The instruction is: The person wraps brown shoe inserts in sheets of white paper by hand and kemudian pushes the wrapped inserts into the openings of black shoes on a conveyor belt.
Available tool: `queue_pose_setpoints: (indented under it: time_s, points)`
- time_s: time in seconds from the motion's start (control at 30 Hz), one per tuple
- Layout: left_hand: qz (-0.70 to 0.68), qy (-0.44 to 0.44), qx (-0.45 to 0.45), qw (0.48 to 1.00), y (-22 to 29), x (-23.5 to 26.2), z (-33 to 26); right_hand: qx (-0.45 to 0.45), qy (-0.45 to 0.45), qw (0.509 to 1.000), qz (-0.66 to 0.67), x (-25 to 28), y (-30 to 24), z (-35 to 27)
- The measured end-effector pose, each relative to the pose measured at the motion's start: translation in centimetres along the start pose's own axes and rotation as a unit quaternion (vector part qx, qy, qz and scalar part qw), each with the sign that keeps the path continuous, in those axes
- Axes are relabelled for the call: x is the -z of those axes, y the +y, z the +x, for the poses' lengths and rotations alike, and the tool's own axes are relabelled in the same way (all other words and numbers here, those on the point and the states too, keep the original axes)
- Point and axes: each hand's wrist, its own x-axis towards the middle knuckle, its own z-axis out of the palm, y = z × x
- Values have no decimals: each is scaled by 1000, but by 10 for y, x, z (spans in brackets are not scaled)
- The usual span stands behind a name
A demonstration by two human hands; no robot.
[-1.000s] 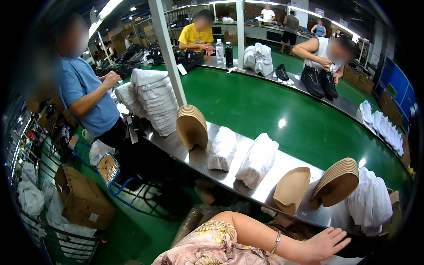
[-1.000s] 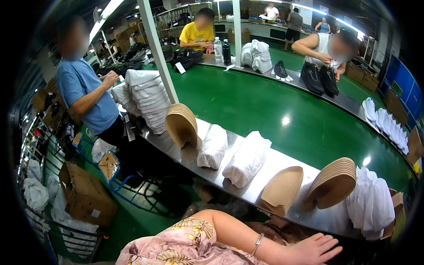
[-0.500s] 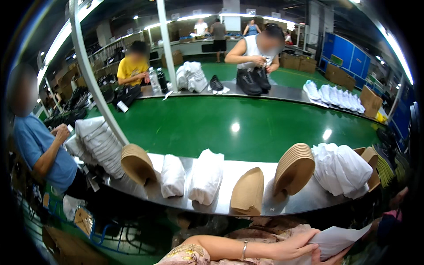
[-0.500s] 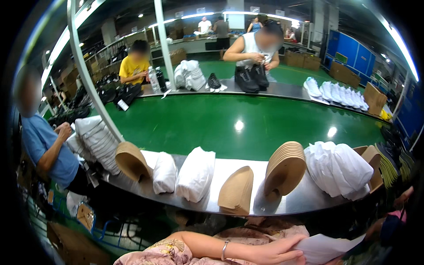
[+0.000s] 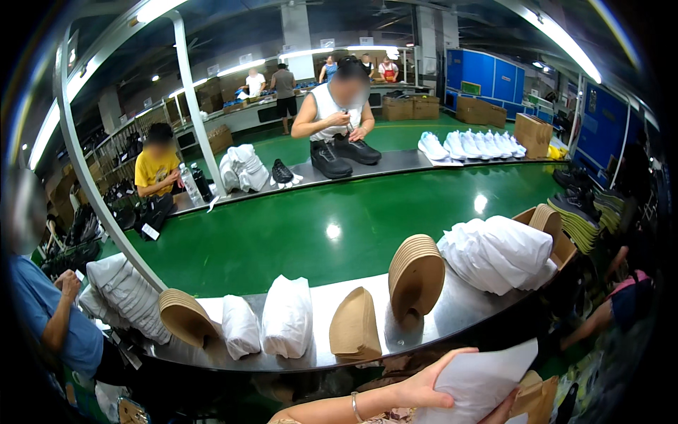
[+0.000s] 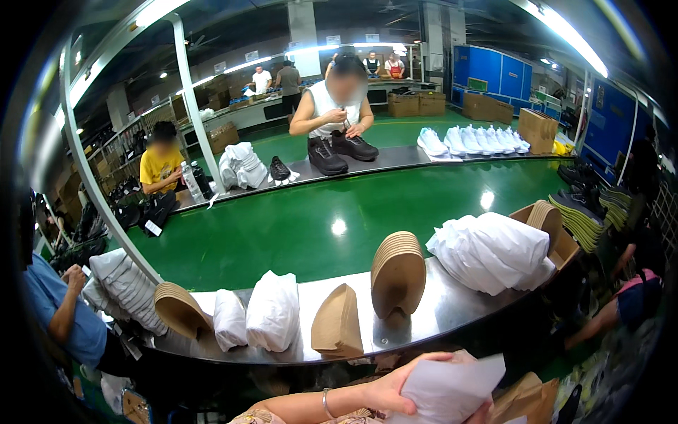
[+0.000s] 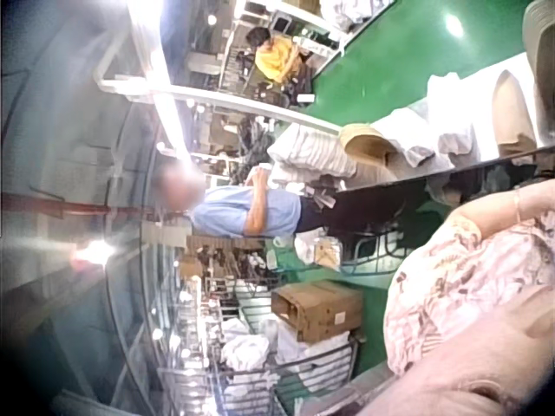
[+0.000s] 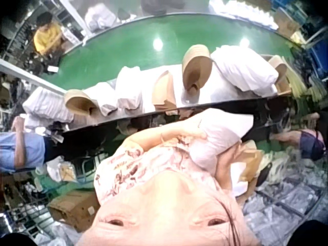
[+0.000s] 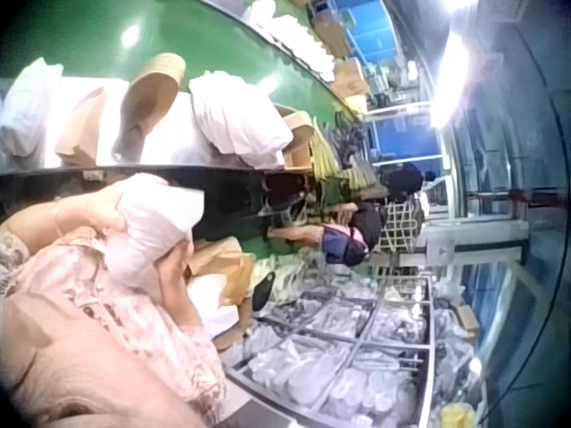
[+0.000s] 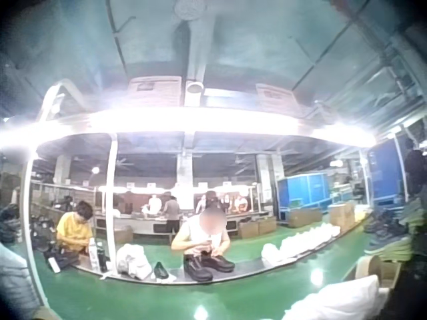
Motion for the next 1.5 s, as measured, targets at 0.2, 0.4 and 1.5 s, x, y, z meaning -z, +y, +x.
queue_pose_setpoints:
  time_s: [0.2,0.4,1.5]
  points:
    - [-130,87,-20,987,-17,2,-7,-118,-22,867,483,-28,-105,30]
    - [-252,45,87,963,-30,13,-30,129,-74,974,169,-23,-123,75]
    - [8,228,-44,973,18,-30,3,-52,-224,937,264,19,-100,55]
